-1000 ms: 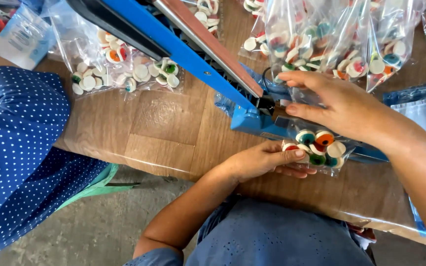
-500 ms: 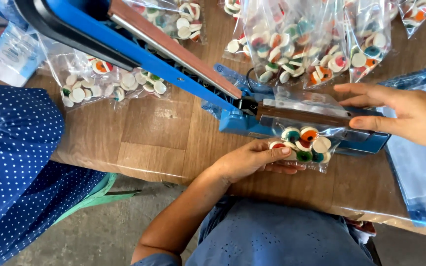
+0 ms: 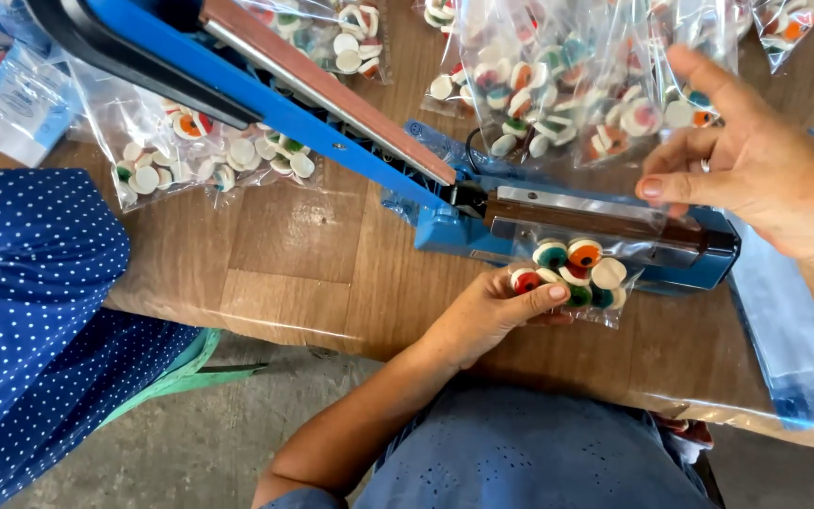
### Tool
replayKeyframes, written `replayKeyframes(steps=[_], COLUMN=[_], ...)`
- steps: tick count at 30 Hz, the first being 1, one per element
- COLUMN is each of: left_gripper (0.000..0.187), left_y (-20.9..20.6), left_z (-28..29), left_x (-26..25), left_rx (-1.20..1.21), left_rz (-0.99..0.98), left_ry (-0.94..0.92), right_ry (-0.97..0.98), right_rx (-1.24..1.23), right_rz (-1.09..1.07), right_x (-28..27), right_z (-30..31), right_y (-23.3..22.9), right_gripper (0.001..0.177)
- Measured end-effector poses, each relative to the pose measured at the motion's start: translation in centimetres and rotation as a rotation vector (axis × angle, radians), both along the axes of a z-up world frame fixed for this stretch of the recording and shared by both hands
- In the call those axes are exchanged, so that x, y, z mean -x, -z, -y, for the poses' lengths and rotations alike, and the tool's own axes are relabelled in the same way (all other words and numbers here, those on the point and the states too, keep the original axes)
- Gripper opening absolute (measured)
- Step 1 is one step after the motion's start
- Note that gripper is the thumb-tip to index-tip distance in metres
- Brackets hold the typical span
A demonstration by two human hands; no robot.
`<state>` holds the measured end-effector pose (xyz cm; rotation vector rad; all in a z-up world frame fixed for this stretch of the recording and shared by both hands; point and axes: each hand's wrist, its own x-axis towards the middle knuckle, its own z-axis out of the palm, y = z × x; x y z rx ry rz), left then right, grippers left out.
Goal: Sealing small plastic bags filled with colorful items using a manual impulse sealer.
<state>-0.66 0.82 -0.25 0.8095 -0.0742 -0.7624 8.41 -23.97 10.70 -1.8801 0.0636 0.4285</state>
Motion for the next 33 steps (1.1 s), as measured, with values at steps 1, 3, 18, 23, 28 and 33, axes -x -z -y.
replayKeyframes(steps=[1,3,18,23,28,33], left_gripper=[0.021,0.022,0.027,0.028,0.022,0.042], left_y=[-0.1,-0.1,0.5,-0.4,-0.8,-1.9], left_z=[0.0,0.1,0.0,-0.6,-0.6,0.5], left_x=[0.0,0.2,0.5,0.5,0.7,0.7], left_rx=[0.0,-0.004,0.047,0.061,0.174,0.115], left_rz=[0.005,0.016,-0.029,-0.016,0.099,0.037], left_ry=[-0.006,-0.004,0.02,0.065,0.127,0.256], right_ry=[0.003,0.022,0.006,-0.002,-0.032,0.101], right_rx=[0.066,0.109,0.029,0.045,0.102,0.158], right_rz=[-0.031,-0.071,0.059,0.101,0.189,0.217], right_x=[0.0,0.1,0.9,1.6,2.7,4.2], right_z=[-0.1,0.0,2.5,2.3,2.5,5.7], right_y=[0.0,0.1,2.5,1.4,-0.2,-1.4], right_gripper=[0.105,0.066,0.02,0.022,0.022,0.03])
